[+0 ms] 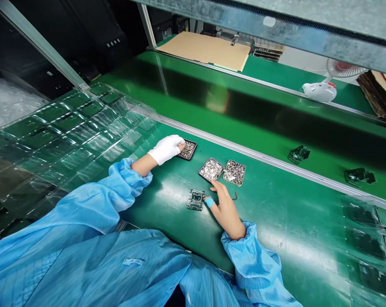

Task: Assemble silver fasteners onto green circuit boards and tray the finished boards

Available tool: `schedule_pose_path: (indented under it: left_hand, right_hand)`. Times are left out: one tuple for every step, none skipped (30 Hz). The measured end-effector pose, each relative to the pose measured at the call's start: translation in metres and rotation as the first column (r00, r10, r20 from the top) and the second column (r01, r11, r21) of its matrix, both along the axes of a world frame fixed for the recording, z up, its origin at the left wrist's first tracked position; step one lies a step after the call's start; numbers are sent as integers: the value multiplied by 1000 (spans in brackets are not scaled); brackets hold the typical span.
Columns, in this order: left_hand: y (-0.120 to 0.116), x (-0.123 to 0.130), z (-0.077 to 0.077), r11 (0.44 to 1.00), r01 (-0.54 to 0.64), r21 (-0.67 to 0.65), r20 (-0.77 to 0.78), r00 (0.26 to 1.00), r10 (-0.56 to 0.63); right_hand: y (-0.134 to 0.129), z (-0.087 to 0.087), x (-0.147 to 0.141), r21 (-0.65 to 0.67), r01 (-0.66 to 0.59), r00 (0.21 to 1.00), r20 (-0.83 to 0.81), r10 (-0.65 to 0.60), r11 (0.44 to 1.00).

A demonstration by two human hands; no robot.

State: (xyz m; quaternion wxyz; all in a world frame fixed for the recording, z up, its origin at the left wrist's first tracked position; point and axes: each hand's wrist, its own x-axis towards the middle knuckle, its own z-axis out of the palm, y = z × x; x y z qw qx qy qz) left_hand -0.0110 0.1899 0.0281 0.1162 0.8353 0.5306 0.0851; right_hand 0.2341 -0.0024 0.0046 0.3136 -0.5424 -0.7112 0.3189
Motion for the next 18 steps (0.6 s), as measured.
schedule_pose_path:
  left_hand:
    - [-3,-2,3,1000,4,-10,36,999,-3]
    - [-9,-3,6,999,12,-29,104,995,-9]
    - [-18,-3,10,998,28,-61,206,978,-15]
    - [-29,-2,14,993,53,-102,333,943,-16]
    - [-42,1,18,983,94,-154,471,882,-11]
    - [-56,4,23,967,145,-210,581,814,4]
    - [-70,8,28,944,199,-264,651,758,22]
    - [-84,12,32,918,247,-311,683,729,35]
    - [-97,16,36,900,278,-335,695,718,37]
    - [-108,20,38,895,293,-335,695,719,25]
    - [-117,23,40,902,296,-314,688,726,1]
    - [-125,26,40,916,293,-273,679,734,-32]
    - [-131,28,40,931,288,-225,667,742,-68]
    - [-135,29,38,941,285,-181,653,750,-102]
    - [-139,30,36,947,285,-148,640,758,-128]
    - [-141,31,34,950,286,-124,630,762,-148]
    - [-144,31,32,954,282,-105,626,764,-157]
    - [-145,31,31,957,274,-98,628,763,-154]
  right_hand:
    - [1,0,0,5,8,1000,-4,-8,1000]
    - [2,2,0,7,20,1000,-13,-20,1000]
    - [4,4,-1,8,35,999,-31,-34,999]
    - [5,7,-3,11,47,997,-63,-46,999]
    - [7,11,-5,19,55,993,-106,-53,998]
    - [9,15,-8,34,58,987,-154,-52,998]
    - [10,20,-12,54,56,979,-201,-44,997]
    - [11,24,-16,72,43,970,-241,-25,996]
    - [11,28,-21,84,29,962,-274,-4,996]
    - [11,31,-25,85,18,954,-300,8,996]
    - [11,33,-29,80,14,948,-317,12,997]
    - [9,34,-33,71,15,944,-329,9,997]
    - [8,34,-36,63,21,942,-335,2,998]
    - [7,33,-38,61,30,941,-337,-8,998]
    - [5,32,-39,62,35,941,-337,-12,997]
    - [4,31,-40,63,30,941,-338,-7,998]
    - [4,30,-40,65,23,938,-347,1,998]
    - [4,30,-39,68,14,933,-360,11,998]
